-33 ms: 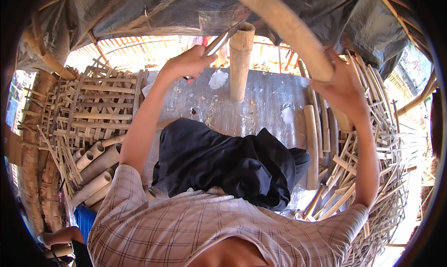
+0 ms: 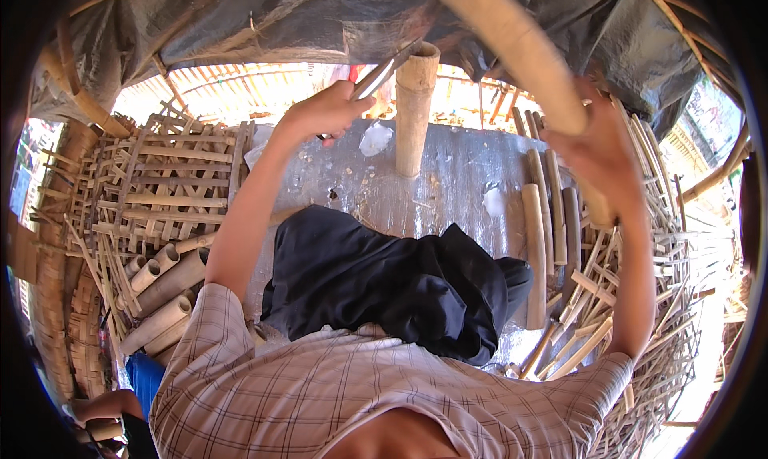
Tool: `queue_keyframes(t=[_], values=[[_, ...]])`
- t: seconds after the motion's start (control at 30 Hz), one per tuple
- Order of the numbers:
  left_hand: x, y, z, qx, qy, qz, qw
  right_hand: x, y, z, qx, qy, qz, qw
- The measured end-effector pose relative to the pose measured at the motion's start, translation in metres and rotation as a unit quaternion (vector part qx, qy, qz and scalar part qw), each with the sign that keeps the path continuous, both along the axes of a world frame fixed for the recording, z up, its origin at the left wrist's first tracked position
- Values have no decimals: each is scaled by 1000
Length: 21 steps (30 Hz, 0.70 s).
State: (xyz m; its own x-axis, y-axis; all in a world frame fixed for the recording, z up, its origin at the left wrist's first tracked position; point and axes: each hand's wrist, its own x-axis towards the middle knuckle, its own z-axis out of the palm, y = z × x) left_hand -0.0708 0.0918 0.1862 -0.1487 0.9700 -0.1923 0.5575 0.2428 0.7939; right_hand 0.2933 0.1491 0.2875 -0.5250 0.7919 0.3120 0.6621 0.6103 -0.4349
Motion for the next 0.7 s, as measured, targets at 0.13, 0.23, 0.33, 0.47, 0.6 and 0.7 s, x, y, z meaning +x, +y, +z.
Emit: queue_keyframes(t=[0.13, 0.23, 0.33, 0.47, 0.6, 0.7], values=[[-3, 4, -6, -10, -3, -5, 1000, 14, -8, 70, 143, 119, -22, 982], [1, 6, -5, -2, 12, -9, 1000, 7, -12, 86, 223, 239, 25, 945], [-2, 0, -8, 0, 48, 3, 999, -13, 19, 31, 243, 305, 91, 916], [7, 12, -1, 18, 107, -53, 993, -18, -10, -27, -34, -4, -2, 999], [-6, 2, -16, -34, 155, -30, 987, -31, 7, -82, -78, -143, -5, 987], [-9, -3, -17, -39, 143, -2, 989, -14, 30, -54, -40, -104, 24, 994]])
